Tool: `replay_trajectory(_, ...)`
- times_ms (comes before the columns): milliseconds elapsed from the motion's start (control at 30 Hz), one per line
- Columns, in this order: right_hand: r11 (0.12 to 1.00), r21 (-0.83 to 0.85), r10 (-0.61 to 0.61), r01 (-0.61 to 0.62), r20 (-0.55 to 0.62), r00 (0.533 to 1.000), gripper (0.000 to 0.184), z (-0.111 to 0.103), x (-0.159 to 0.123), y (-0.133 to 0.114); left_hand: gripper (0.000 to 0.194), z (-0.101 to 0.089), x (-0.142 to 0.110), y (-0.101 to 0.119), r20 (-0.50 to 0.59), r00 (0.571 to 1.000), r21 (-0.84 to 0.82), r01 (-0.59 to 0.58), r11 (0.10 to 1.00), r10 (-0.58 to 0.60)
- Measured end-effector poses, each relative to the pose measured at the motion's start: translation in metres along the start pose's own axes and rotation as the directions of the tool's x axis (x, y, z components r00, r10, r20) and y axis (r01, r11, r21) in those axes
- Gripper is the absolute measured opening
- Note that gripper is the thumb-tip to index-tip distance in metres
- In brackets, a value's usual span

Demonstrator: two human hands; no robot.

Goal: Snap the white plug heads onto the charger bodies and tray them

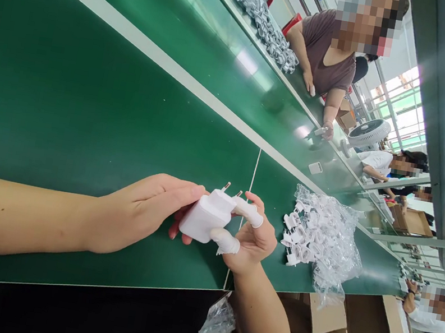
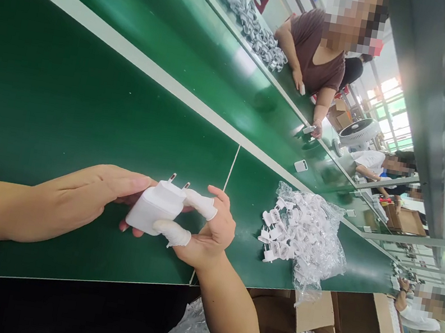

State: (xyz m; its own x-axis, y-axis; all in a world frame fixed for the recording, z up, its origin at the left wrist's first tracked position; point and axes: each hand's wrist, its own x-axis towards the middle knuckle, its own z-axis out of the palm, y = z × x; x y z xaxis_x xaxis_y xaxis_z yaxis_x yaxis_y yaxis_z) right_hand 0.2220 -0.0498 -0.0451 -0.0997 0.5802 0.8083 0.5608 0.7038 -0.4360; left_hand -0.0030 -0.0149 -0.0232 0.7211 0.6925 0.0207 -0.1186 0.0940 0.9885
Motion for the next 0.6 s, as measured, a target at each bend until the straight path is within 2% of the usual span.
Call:
replay_trajectory(133, 1.0, 0.001, 0.009, -0.009, 0.006, 1.0, 0.036, -0.001, 0.001, -0.001, 0.059, 0.006, -0.003, 0.008, -0.09, 0.994, -0.022, 0.061, 0.998, -0.063)
replay_trajectory(333, 0.999, 0.006, 0.036, -0.036, 0.046, 0.998, 0.041, -0.004, 0.002, -0.004, 0.059, 0.01, -0.004, 0.013, -0.078, 0.994, -0.042, 0.069, 0.997, -0.073)
replay_trajectory(600, 1.0, 0.012, 0.02, -0.02, 0.057, 0.998, 0.031, -0.005, 0.004, -0.005, 0.058, 0.008, -0.004, 0.013, -0.07, 0.991, -0.074, 0.107, 0.991, -0.112)
